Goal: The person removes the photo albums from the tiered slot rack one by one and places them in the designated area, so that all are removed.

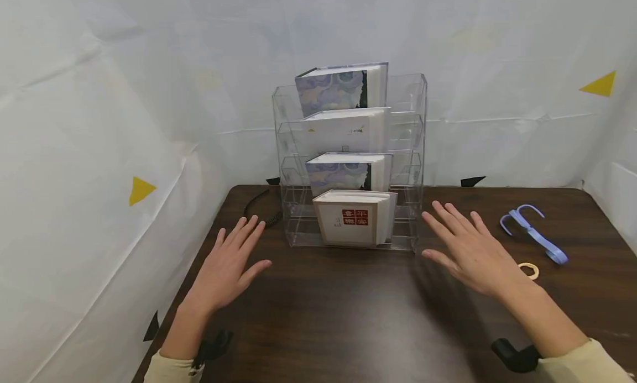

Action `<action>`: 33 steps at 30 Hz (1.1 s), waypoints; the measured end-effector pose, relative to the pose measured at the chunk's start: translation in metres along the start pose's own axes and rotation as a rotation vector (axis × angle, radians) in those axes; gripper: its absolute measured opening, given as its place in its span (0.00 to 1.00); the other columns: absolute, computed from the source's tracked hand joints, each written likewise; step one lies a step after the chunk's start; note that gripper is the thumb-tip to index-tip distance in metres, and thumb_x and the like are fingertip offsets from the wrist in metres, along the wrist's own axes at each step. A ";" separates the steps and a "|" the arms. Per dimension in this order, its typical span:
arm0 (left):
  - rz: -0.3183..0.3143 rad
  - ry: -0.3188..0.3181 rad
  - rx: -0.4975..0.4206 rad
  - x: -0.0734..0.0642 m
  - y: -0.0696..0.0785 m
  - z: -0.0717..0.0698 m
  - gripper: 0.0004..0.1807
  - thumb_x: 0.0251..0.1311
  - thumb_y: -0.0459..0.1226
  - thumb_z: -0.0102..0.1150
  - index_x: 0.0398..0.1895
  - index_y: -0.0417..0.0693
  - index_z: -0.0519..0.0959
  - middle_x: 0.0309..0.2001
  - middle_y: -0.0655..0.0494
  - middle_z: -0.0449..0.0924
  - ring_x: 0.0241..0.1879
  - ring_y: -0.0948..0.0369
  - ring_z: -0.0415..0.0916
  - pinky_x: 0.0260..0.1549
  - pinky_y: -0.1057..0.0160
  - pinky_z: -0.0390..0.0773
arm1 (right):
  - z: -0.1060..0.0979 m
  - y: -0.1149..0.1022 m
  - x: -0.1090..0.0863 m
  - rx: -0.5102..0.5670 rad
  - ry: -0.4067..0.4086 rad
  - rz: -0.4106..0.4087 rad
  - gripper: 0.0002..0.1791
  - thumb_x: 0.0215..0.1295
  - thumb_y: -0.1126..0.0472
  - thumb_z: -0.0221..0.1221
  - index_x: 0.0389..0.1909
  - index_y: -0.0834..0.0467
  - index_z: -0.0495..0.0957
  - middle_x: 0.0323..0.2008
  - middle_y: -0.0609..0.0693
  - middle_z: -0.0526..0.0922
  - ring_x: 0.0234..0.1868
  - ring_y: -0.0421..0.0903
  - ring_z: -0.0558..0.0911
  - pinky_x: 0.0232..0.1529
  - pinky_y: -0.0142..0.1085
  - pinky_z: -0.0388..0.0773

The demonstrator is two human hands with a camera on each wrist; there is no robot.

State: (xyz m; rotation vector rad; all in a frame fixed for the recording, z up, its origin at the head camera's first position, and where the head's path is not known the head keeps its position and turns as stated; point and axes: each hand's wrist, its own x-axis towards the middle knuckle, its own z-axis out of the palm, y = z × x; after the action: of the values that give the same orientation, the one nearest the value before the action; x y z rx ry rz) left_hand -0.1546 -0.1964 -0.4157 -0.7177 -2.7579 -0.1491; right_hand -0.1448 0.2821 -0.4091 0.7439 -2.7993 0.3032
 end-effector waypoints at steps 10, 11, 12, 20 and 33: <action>-0.149 0.217 -0.269 0.042 0.012 0.025 0.40 0.69 0.52 0.54 0.78 0.48 0.52 0.74 0.49 0.57 0.70 0.51 0.60 0.56 0.45 0.71 | 0.023 -0.022 0.032 0.344 0.145 0.159 0.39 0.61 0.55 0.68 0.70 0.62 0.65 0.61 0.65 0.72 0.58 0.65 0.74 0.50 0.61 0.71; -0.166 0.249 -0.306 0.049 0.013 0.029 0.40 0.70 0.51 0.54 0.78 0.47 0.52 0.73 0.48 0.59 0.69 0.50 0.62 0.55 0.45 0.72 | 0.029 -0.026 0.037 0.383 0.174 0.183 0.38 0.60 0.56 0.69 0.68 0.64 0.66 0.59 0.65 0.74 0.55 0.65 0.76 0.47 0.60 0.73; -0.186 0.273 -0.347 0.057 0.014 0.034 0.39 0.70 0.50 0.54 0.77 0.47 0.53 0.72 0.47 0.61 0.67 0.50 0.64 0.53 0.45 0.74 | 0.035 -0.030 0.042 0.422 0.211 0.209 0.38 0.58 0.57 0.70 0.67 0.65 0.67 0.57 0.65 0.76 0.53 0.64 0.78 0.46 0.59 0.75; -0.359 0.318 -0.546 0.111 0.006 0.071 0.33 0.73 0.48 0.50 0.74 0.43 0.60 0.65 0.43 0.70 0.61 0.47 0.71 0.57 0.45 0.69 | 0.068 -0.049 0.074 0.572 0.415 0.445 0.40 0.48 0.55 0.77 0.61 0.64 0.71 0.50 0.63 0.81 0.51 0.59 0.79 0.44 0.53 0.77; -0.435 0.419 -0.585 0.133 0.002 0.098 0.19 0.74 0.40 0.48 0.60 0.40 0.78 0.31 0.46 0.83 0.32 0.47 0.80 0.37 0.45 0.76 | 0.082 -0.036 0.095 0.685 0.252 0.414 0.29 0.54 0.61 0.73 0.51 0.64 0.69 0.45 0.65 0.82 0.44 0.60 0.83 0.41 0.51 0.79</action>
State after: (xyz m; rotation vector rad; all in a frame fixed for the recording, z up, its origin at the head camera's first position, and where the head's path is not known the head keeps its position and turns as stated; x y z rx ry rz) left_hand -0.2890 -0.1168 -0.4692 -0.1520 -2.4085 -1.0913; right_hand -0.2206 0.1861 -0.4565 0.1912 -2.5619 1.3649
